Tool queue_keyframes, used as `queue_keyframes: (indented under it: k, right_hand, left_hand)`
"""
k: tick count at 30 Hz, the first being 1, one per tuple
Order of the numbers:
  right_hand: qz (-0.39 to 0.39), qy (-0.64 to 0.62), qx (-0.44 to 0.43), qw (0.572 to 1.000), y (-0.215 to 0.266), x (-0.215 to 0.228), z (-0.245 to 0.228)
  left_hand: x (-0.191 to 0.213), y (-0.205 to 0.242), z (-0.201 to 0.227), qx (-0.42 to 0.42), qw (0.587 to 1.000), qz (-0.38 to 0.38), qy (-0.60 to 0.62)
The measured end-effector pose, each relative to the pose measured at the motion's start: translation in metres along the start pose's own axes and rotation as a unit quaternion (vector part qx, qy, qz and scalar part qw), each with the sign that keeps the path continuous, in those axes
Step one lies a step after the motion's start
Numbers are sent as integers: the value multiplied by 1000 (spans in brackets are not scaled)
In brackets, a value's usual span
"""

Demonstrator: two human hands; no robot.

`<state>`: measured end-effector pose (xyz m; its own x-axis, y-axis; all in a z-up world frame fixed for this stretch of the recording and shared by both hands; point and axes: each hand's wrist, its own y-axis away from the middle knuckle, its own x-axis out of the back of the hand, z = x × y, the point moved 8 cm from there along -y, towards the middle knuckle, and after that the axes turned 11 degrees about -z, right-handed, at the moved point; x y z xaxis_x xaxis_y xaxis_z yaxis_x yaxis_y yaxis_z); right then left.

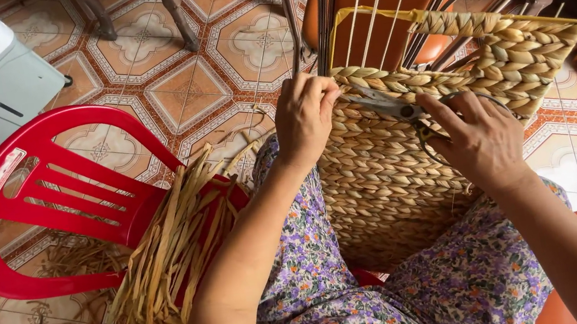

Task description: Weaving a basket or bag from dried plant fibers, including trimming excess material with scissors.

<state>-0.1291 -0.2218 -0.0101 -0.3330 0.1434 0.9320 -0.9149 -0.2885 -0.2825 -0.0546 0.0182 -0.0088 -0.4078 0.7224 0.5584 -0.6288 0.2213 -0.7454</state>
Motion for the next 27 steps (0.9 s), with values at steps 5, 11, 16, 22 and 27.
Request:
queue_keyframes:
  k: [5,11,16,22,27]
  right_hand:
    - [-23,60,23,998,-18,-2,-7]
    - [-115,49,6,992,-19,-24,-13]
    - [73,-206,-55,974,43,33,-9]
    - [140,-296,-339,882,245,-60,98]
    - [114,-390,-337,849,312,-32,106]
  left_hand:
    - [-15,-9,-5,-42,997,-60,-9]
    - [-20,-10,-12,-18,996,-68,59]
    - [-27,2,-55,126,931,-23,341]
    - [-94,42,-56,204,820,-164,509]
    - [-98,43,-54,209,811,-148,526]
